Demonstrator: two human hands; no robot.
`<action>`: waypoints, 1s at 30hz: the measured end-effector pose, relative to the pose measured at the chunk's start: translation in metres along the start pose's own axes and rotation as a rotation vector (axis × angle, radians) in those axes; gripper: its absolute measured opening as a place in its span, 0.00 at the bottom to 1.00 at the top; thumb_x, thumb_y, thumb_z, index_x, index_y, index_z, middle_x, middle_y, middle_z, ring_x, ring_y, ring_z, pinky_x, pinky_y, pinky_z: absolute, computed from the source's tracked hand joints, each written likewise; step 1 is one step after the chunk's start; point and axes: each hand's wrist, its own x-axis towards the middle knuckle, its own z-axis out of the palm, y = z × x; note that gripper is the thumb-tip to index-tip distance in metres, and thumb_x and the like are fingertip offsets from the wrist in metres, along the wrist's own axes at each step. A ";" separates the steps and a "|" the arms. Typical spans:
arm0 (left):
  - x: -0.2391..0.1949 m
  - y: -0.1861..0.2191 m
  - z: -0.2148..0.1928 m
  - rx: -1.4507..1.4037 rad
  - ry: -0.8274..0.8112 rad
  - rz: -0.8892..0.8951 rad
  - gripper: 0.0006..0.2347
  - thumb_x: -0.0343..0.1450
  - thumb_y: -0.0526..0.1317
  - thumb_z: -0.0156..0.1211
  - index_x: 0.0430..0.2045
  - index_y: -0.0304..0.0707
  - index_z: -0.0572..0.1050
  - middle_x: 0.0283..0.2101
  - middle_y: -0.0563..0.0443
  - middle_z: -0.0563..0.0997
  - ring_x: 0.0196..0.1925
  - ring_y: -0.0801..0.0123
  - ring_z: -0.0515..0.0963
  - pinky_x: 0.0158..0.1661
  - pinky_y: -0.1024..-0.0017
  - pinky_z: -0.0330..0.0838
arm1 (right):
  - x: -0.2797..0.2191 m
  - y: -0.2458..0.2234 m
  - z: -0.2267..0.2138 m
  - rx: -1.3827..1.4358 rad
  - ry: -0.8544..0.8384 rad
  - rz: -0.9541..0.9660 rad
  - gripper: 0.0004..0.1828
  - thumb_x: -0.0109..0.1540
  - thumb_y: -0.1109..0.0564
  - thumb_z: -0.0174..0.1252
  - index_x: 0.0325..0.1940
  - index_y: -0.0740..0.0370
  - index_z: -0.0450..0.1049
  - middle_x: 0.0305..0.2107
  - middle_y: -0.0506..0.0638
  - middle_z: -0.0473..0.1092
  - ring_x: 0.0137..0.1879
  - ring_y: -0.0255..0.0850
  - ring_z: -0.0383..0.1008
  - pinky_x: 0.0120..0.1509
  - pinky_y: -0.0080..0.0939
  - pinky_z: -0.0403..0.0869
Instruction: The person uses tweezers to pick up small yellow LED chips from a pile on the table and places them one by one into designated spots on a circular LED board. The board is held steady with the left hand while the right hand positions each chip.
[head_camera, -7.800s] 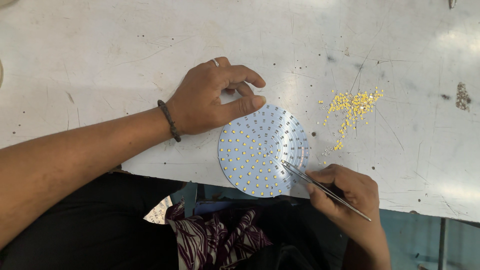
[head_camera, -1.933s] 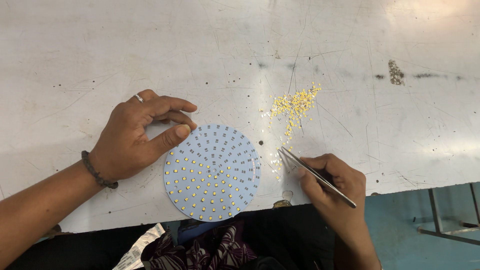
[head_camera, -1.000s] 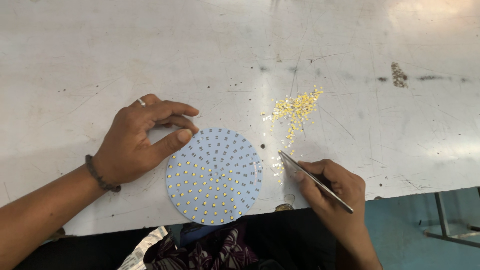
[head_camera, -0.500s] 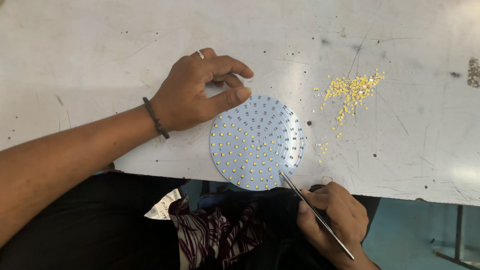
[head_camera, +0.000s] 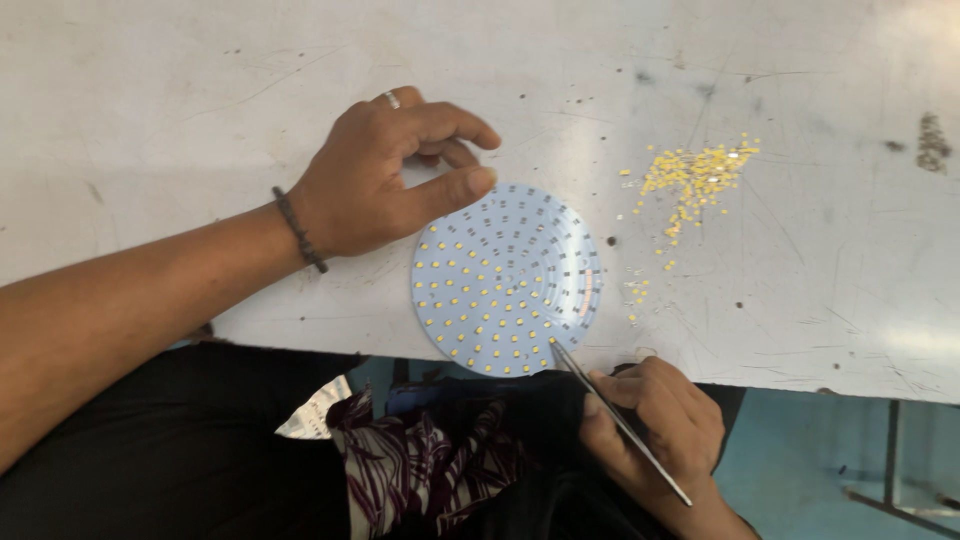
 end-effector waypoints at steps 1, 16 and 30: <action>0.000 0.001 -0.001 -0.003 -0.007 -0.012 0.21 0.74 0.58 0.58 0.45 0.38 0.80 0.33 0.55 0.87 0.37 0.72 0.78 0.40 0.72 0.74 | 0.000 0.000 -0.001 0.003 -0.002 0.004 0.09 0.54 0.60 0.66 0.31 0.67 0.73 0.20 0.52 0.69 0.24 0.41 0.71 0.29 0.36 0.67; 0.003 0.009 -0.004 -0.057 -0.048 -0.069 0.19 0.73 0.53 0.58 0.47 0.37 0.80 0.36 0.56 0.88 0.40 0.75 0.77 0.44 0.70 0.72 | -0.002 0.048 -0.038 0.004 0.088 0.288 0.08 0.54 0.60 0.68 0.33 0.67 0.77 0.20 0.48 0.71 0.22 0.31 0.68 0.27 0.30 0.63; 0.001 0.005 -0.003 -0.048 -0.048 -0.043 0.20 0.73 0.54 0.57 0.47 0.36 0.80 0.36 0.56 0.88 0.41 0.75 0.77 0.47 0.71 0.70 | 0.002 0.047 -0.040 -0.003 0.063 0.235 0.09 0.55 0.59 0.68 0.32 0.67 0.76 0.24 0.49 0.75 0.24 0.32 0.71 0.28 0.30 0.65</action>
